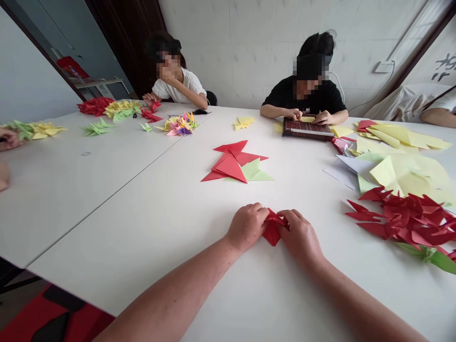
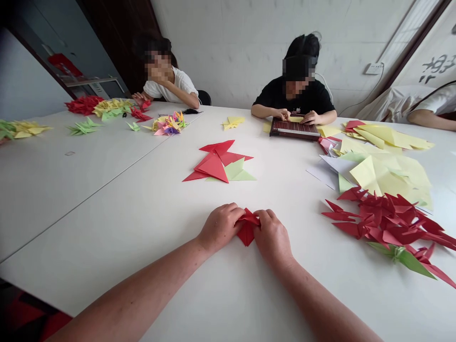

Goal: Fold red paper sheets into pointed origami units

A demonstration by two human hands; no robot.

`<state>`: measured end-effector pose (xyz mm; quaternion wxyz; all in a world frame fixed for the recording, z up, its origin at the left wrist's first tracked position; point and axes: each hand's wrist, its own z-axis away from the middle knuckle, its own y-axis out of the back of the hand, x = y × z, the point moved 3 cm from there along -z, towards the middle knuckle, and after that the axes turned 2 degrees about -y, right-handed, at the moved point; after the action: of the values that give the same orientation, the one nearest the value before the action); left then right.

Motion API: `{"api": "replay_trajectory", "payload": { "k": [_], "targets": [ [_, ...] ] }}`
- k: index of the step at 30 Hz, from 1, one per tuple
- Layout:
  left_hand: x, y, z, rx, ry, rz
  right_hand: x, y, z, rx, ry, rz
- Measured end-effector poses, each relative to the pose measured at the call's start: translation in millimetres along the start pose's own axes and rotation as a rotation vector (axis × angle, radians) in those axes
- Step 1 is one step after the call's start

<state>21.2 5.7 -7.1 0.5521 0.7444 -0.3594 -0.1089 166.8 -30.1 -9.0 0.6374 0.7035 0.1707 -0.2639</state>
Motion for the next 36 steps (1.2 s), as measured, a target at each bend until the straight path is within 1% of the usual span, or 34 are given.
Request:
{"api": "replay_trajectory", "payload": {
  "k": [4, 8, 10, 12, 14, 16, 17, 19, 23, 26, 32, 36],
  "targets": [
    [1, 2, -1, 0.041, 0.063, 0.06, -4, 1, 0, 0.012, -0.036, 0.014],
    [1, 2, 0, 0.045, 0.082, 0.07, -7, 0, 2, 0.026, -0.015, 0.082],
    [1, 2, 1, 0.032, 0.075, 0.073, -7, 0, 4, 0.062, 0.014, 0.106],
    [0, 1, 2, 0.017, 0.072, 0.073, -9, 1, 6, 0.148, 0.118, 0.145],
    [-1, 0, 3, 0.004, 0.074, 0.061, -13, 3, 10, 0.252, 0.292, 0.185],
    [-1, 1, 3, -0.007, 0.071, 0.057, -16, 5, 12, 0.315, 0.446, 0.203],
    [-1, 1, 3, -0.011, 0.068, 0.062, -17, 6, 13, 0.33, 0.497, 0.206],
    [-1, 3, 4, -0.017, 0.066, 0.082, -18, 6, 14, 0.348, 0.546, 0.217],
    [0, 6, 3, -0.02, 0.088, 0.114, -18, 5, 13, 0.385, 0.564, 0.249],
    [0, 7, 3, -0.024, 0.105, 0.146, -20, 7, 12, 0.377, 0.594, 0.259],
    [0, 8, 2, -0.043, 0.126, 0.217, -25, 8, 8, 0.272, 0.737, 0.213],
    [0, 9, 2, -0.048, 0.159, 0.248, -26, 6, 2, 0.241, 0.775, 0.182]
  ]
}}
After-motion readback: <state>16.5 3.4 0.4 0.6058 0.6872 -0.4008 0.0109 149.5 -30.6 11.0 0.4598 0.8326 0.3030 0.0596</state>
